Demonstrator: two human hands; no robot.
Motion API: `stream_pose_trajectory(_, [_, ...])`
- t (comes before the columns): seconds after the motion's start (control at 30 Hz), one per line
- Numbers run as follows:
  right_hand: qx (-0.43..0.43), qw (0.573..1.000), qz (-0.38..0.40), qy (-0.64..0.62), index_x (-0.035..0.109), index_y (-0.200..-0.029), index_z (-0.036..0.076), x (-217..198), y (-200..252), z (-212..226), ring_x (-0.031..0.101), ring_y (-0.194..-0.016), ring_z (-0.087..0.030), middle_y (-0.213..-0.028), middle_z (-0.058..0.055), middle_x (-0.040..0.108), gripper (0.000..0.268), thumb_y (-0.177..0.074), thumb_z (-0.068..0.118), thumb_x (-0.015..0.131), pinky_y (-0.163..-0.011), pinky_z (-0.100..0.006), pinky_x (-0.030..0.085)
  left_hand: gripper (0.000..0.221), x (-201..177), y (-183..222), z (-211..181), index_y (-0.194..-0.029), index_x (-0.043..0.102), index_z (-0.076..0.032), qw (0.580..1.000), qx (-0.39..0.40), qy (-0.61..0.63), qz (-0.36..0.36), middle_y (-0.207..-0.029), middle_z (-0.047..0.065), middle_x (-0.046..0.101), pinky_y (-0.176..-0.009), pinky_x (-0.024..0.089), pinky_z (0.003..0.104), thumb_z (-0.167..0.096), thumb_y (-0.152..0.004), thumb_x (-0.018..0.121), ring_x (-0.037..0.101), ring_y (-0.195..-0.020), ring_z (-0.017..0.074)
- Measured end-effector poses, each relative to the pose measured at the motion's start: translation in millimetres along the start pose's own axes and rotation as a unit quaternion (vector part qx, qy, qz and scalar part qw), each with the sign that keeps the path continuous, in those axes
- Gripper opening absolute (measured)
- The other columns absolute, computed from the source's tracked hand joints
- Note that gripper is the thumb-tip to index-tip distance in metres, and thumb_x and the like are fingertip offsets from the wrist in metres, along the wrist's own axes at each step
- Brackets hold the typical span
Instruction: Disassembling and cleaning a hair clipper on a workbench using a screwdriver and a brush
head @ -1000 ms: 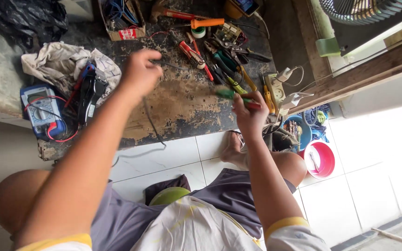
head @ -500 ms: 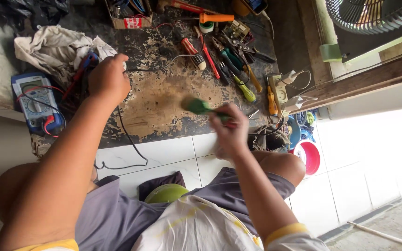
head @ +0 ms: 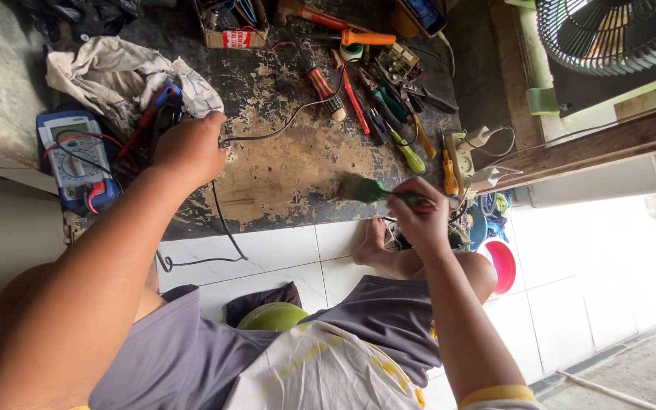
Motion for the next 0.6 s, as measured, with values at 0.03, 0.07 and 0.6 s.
stream_pose_trajectory(0.03, [0.001, 1.0, 0.001, 0.0, 0.072, -0.089, 0.001, 3, 2, 8, 0.065, -0.056, -0.018, -0.069, -0.016, 0.065, 0.013, -0.077, -0.001, 0.076, -0.051, -0.027, 0.055, 0.051, -2, 2, -2, -0.142, 0.054, -0.005, 1.0, 0.0, 0.001, 0.001, -0.117, 0.026, 0.072, -0.09, 0.056, 0.06, -0.018, -0.093, 0.064, 0.068, -0.113, 0.046])
stream_pose_trajectory(0.07, [-0.012, 1.0, 0.008, -0.013, 0.072, -0.09, 0.0, 6, 5, 16, 0.064, -0.058, -0.017, -0.07, -0.017, 0.065, 0.014, -0.077, -0.001, 0.078, -0.051, -0.028, 0.054, 0.053, -3, 4, -5, -0.144, 0.052, -0.004, 1.0, -0.003, 0.022, 0.005, -0.118, 0.027, 0.071, -0.091, 0.055, 0.061, -0.017, -0.094, 0.063, 0.067, -0.114, 0.0467])
stream_pose_trajectory(0.6, [0.0, 0.999, 0.035, -0.006, 0.073, -0.089, 0.0, -4, 17, -3, 0.065, -0.061, -0.018, -0.071, -0.014, 0.064, 0.011, -0.079, -0.003, 0.075, -0.053, -0.028, 0.054, 0.072, 20, 48, -46, -0.154, 0.032, -0.005, 0.994, -0.011, 0.031, 0.1, -0.126, 0.03, 0.067, -0.102, 0.051, 0.062, -0.022, -0.092, 0.064, 0.064, -0.121, 0.0471])
Point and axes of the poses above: each hand's wrist, its own y-axis away from the middle knuckle, its own x-axis out of the palm, z = x × y, the point moved 5 cm from there along -y, towards the middle knuckle
